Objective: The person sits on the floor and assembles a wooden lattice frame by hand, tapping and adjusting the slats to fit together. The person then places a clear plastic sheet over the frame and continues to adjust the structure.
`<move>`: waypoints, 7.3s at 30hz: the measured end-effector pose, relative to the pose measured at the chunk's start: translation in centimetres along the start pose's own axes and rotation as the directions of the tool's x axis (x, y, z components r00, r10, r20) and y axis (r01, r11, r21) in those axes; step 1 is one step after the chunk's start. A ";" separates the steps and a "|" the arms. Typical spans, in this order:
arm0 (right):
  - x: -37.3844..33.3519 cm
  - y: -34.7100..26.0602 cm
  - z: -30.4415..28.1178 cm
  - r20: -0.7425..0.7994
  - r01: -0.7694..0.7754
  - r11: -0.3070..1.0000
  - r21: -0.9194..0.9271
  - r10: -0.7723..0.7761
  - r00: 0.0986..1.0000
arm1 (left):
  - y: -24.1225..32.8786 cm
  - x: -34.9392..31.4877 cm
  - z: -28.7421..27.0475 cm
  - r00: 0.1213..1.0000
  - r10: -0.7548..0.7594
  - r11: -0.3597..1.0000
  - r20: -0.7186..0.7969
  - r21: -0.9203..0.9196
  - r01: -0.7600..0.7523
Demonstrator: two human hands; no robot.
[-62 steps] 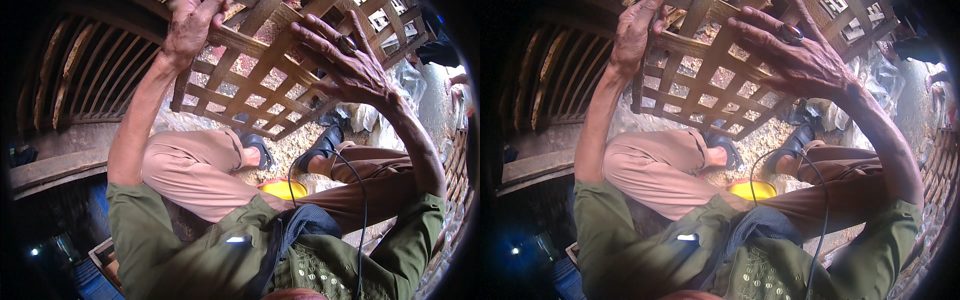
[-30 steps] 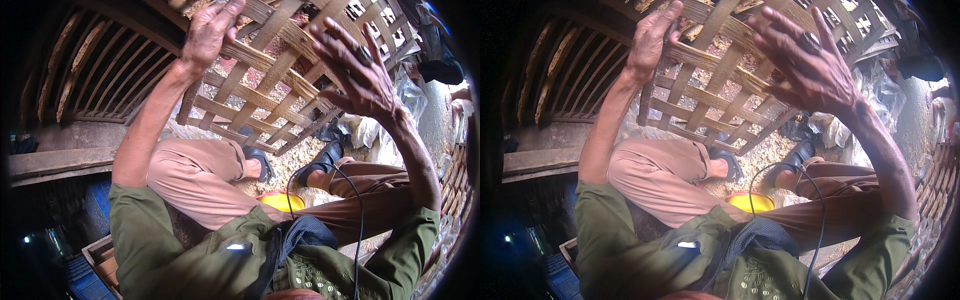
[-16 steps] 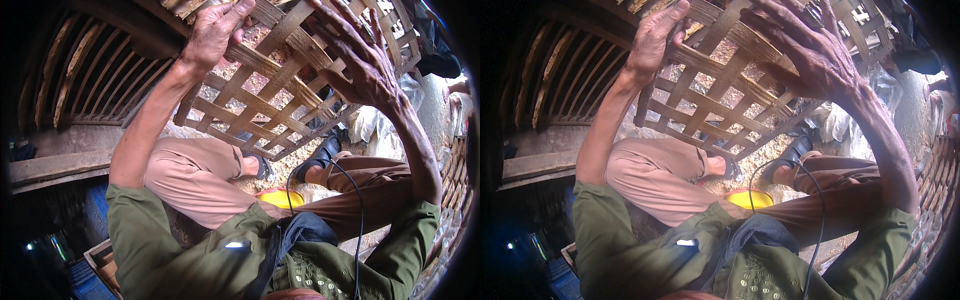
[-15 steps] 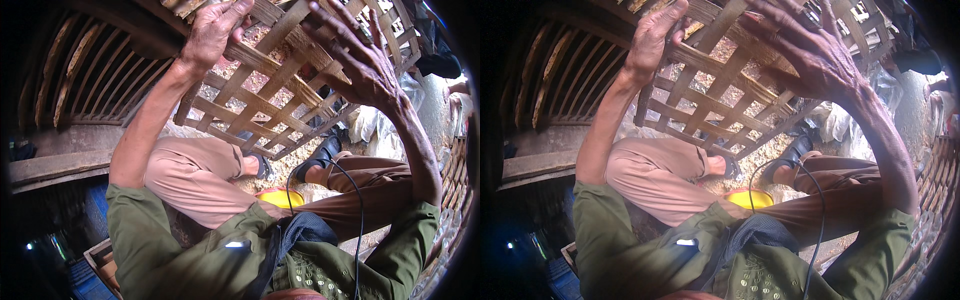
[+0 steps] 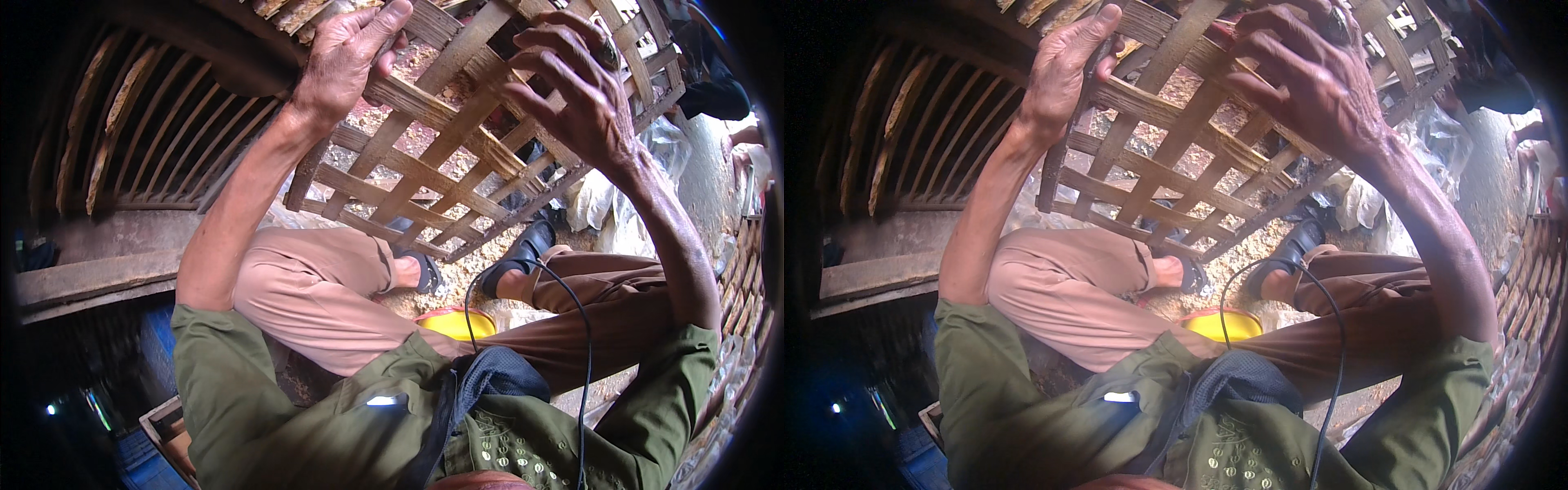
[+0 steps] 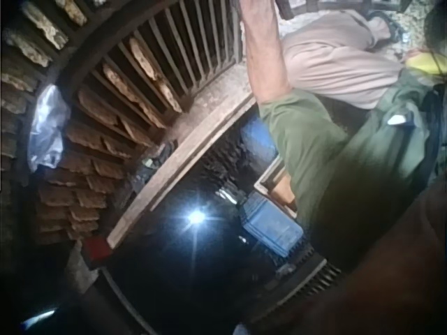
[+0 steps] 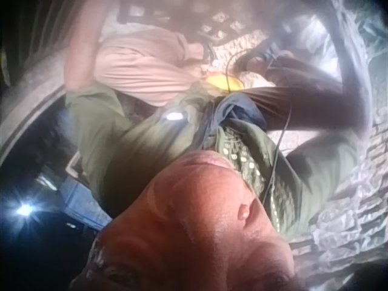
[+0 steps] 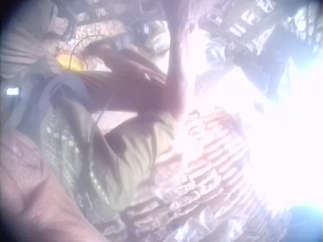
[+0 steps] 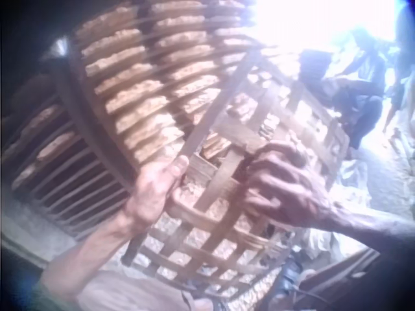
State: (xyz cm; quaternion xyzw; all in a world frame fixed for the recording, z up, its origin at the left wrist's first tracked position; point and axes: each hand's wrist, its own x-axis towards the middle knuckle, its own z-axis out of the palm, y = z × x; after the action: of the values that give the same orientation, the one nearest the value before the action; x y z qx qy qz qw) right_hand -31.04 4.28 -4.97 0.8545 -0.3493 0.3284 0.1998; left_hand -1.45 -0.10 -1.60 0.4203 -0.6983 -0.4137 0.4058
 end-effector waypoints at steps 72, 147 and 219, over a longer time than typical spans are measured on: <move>-1.4 -2.9 0.3 0.254 0.367 0.830 0.419 -0.495 0.831 | -3.2 0.5 -4.0 0.950 -0.187 0.934 -0.251 -0.346 0.093; 1.3 -6.4 -0.1 0.256 0.326 0.873 0.362 -0.429 0.866 | -2.1 0.0 -2.1 0.957 -0.218 0.919 -0.192 -0.370 0.135; -0.4 1.1 -0.5 0.411 0.173 0.985 0.005 -0.160 0.897 | -1.4 -0.1 -1.7 0.991 -0.121 0.976 -0.056 -0.187 0.108</move>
State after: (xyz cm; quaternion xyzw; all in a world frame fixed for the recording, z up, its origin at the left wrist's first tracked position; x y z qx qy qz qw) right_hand -32.26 3.96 -4.77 0.9277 -0.3144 0.1180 0.1631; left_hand 0.45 -0.85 -2.38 0.4344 -0.6178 -0.4845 0.4415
